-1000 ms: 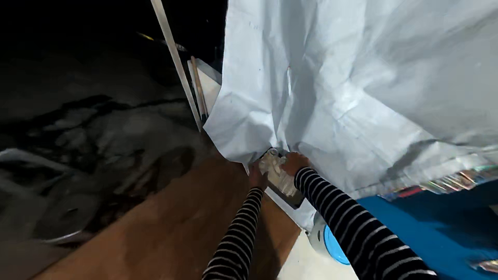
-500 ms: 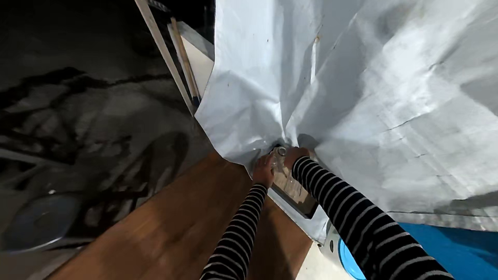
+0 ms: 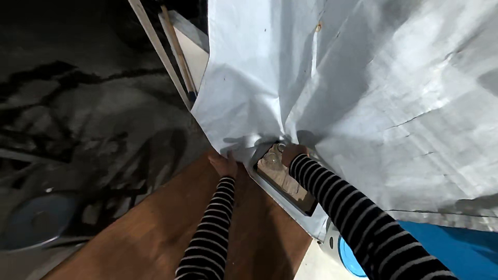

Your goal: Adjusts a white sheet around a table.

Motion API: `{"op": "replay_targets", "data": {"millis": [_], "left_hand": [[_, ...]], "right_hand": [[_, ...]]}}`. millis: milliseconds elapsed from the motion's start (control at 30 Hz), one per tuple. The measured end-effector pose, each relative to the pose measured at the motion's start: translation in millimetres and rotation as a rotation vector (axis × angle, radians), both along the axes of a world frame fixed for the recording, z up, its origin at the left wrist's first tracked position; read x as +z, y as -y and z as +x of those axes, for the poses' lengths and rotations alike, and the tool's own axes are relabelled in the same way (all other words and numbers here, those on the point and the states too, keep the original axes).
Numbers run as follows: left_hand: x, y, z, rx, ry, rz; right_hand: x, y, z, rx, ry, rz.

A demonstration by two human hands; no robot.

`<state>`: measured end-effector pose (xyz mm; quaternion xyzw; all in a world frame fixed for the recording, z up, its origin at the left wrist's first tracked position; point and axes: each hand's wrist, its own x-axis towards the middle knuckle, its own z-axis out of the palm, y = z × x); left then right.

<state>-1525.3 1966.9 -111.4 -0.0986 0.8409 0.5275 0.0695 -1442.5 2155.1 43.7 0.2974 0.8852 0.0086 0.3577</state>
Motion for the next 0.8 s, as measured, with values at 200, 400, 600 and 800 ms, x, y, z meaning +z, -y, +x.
{"op": "replay_targets", "data": {"millis": [200, 400, 600, 800], "left_hand": [[-16, 16, -39, 0.003, 0.176, 0.116], [-8, 4, -70, -0.054, 0.167, -0.218], [-11, 16, -97, -0.312, 0.235, -0.389], [10, 25, -114, 0.238, 0.198, 0.377]], "right_hand": [[8, 7, 21, 0.066, -0.236, 0.040], [-48, 20, 46, 0.123, -0.482, 0.061], [-71, 35, 61, 0.267, -0.640, 0.043], [-85, 22, 73, 0.426, -0.618, 0.080]]}}
